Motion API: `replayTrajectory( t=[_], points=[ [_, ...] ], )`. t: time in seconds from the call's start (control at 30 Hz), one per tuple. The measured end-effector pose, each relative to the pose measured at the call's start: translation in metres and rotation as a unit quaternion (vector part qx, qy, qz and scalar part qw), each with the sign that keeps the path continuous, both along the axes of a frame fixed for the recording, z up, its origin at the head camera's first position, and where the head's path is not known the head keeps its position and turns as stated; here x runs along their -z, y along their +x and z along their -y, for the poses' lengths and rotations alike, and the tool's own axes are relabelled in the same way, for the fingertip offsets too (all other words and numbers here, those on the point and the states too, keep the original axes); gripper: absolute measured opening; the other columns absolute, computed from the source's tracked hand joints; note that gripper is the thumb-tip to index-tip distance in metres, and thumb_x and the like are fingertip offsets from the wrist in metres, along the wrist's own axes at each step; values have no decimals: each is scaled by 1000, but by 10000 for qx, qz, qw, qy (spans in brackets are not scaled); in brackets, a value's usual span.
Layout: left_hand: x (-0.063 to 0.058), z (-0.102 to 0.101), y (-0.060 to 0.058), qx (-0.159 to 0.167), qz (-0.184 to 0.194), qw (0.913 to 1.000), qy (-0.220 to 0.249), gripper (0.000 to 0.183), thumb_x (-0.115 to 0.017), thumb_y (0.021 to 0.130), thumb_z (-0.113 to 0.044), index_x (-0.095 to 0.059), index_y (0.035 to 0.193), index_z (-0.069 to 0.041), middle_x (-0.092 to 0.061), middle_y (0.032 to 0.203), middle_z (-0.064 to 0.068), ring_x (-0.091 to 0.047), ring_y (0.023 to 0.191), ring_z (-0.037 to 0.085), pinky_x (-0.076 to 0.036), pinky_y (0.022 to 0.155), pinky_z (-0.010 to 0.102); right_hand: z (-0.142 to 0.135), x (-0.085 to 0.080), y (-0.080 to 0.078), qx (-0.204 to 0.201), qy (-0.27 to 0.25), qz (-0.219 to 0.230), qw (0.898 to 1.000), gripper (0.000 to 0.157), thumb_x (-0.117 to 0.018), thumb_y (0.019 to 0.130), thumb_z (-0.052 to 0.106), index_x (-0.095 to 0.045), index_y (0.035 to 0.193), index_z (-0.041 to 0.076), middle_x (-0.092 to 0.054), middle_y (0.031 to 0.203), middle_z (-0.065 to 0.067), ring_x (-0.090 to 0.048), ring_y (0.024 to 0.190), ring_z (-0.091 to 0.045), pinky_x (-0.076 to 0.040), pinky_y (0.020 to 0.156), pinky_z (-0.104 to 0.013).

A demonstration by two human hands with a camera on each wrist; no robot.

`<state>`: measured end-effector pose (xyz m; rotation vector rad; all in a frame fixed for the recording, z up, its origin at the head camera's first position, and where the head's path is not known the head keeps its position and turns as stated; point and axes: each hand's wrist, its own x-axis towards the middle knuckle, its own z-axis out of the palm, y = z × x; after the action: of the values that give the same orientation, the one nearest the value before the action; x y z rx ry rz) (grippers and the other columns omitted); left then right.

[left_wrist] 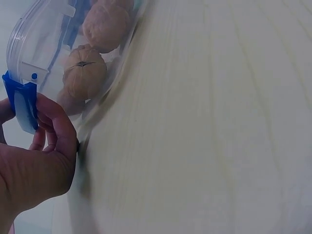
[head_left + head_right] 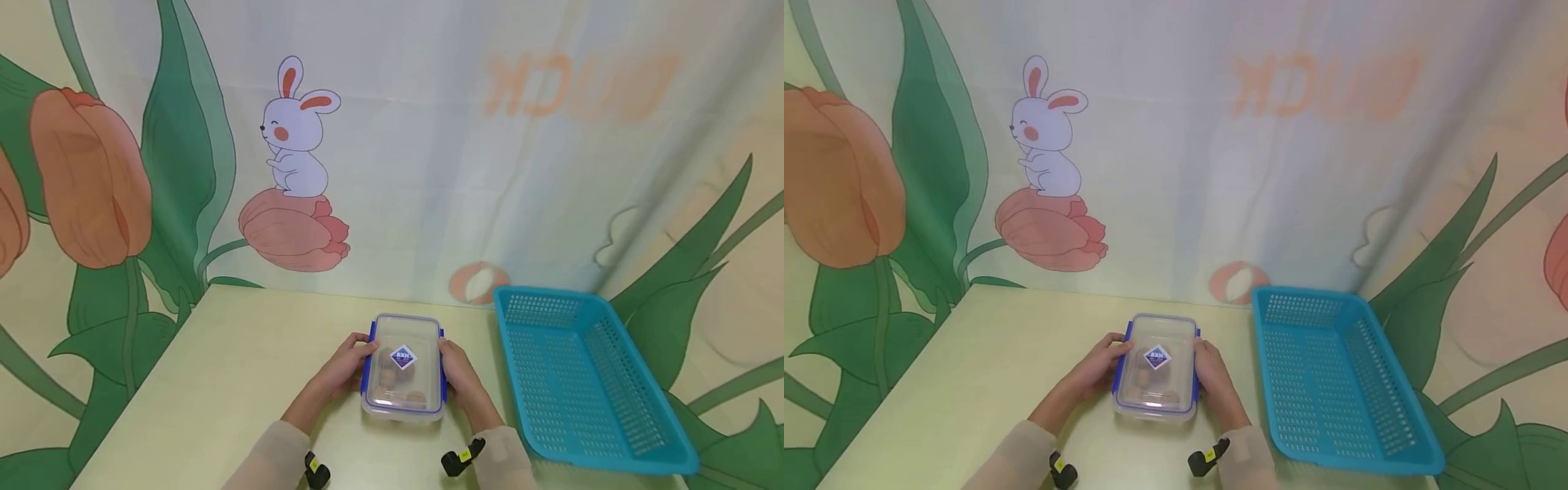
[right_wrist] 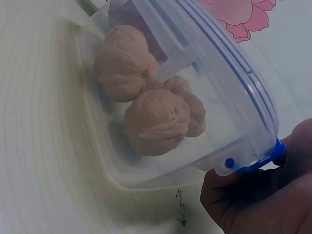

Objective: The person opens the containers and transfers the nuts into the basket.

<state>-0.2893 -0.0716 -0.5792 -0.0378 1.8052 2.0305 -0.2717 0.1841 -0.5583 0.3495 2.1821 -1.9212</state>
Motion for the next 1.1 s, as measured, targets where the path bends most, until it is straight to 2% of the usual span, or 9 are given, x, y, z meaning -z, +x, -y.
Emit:
replayTrajectory(
  t=[0.2,0.43,0.5,0.57,0.67,0.73,0.83,0.9,1.1],
  points=[
    [0,-2,-2,102,-2,9999,-61,49,-62,107,-42,-42,140,-12,-69,117,15,-71,94,24,-63,65,38,-7,11,-1,197,-560,340,9977,51,-28,116,32,-50,144,-4,-62,112,-13,-61,97,-24,-54,80,-37],
    [0,0,-5,-60,-12,10000,-42,44,-62,107,-40,-44,137,-12,-70,114,14,-70,93,24,-62,64,36,-7,8,-7,178,-396,323,9985,55,-29,116,35,-50,148,-4,-63,118,-15,-62,102,-25,-55,84,-39],
    [0,0,-5,-6,9,10000,-48,45,-62,108,-40,-44,138,-13,-69,116,14,-70,94,24,-62,64,36,-8,7,-6,231,-99,293,9993,57,-31,116,38,-51,147,-6,-63,117,-16,-62,102,-26,-56,85,-41],
    [1,1,-5,44,-1,10000,-61,47,-61,107,-42,-43,139,-13,-68,118,15,-70,95,24,-62,64,36,-9,5,-5,243,513,85,9984,61,-32,116,44,-53,141,-7,-62,116,-17,-61,103,-28,-54,87,-42],
    [2,1,-5,53,-17,10000,-12,47,-62,107,-42,-43,139,-12,-68,119,15,-70,96,24,-62,64,36,-8,0,-1,194,1351,-254,9903,68,-37,112,56,-56,135,-5,-64,115,-19,-64,99,-29,-56,82,-42],
    [2,1,-5,67,-25,10000,4,48,-62,107,-43,-43,139,-13,-69,119,15,-70,96,24,-62,64,36,-6,-3,2,60,1676,-463,9847,73,-42,109,63,-55,137,-3,-64,118,-21,-65,99,-30,-58,78,-42],
    [2,2,-6,95,-38,9999,42,49,-62,107,-44,-43,139,-12,-70,119,15,-71,96,24,-62,65,36,-2,-5,6,-202,1676,-582,9839,83,-55,103,66,-49,146,-5,-65,123,-24,-69,97,-31,-62,74,-42],
    [1,3,-5,153,-34,9999,57,50,-62,107,-45,-42,140,-12,-69,120,15,-70,98,24,-62,66,37,-2,-4,7,-273,1736,-581,9827,89,-62,100,65,-45,150,-7,-65,123,-26,-69,99,-32,-62,77,-45],
    [0,4,-5,256,50,9996,49,44,-57,109,-43,-41,137,-12,-65,124,18,-67,103,27,-64,70,42,-1,6,6,-170,1665,-495,9846,94,-67,96,66,-44,152,-6,-65,121,-24,-69,99,-31,-62,80,-45]
  ],
)
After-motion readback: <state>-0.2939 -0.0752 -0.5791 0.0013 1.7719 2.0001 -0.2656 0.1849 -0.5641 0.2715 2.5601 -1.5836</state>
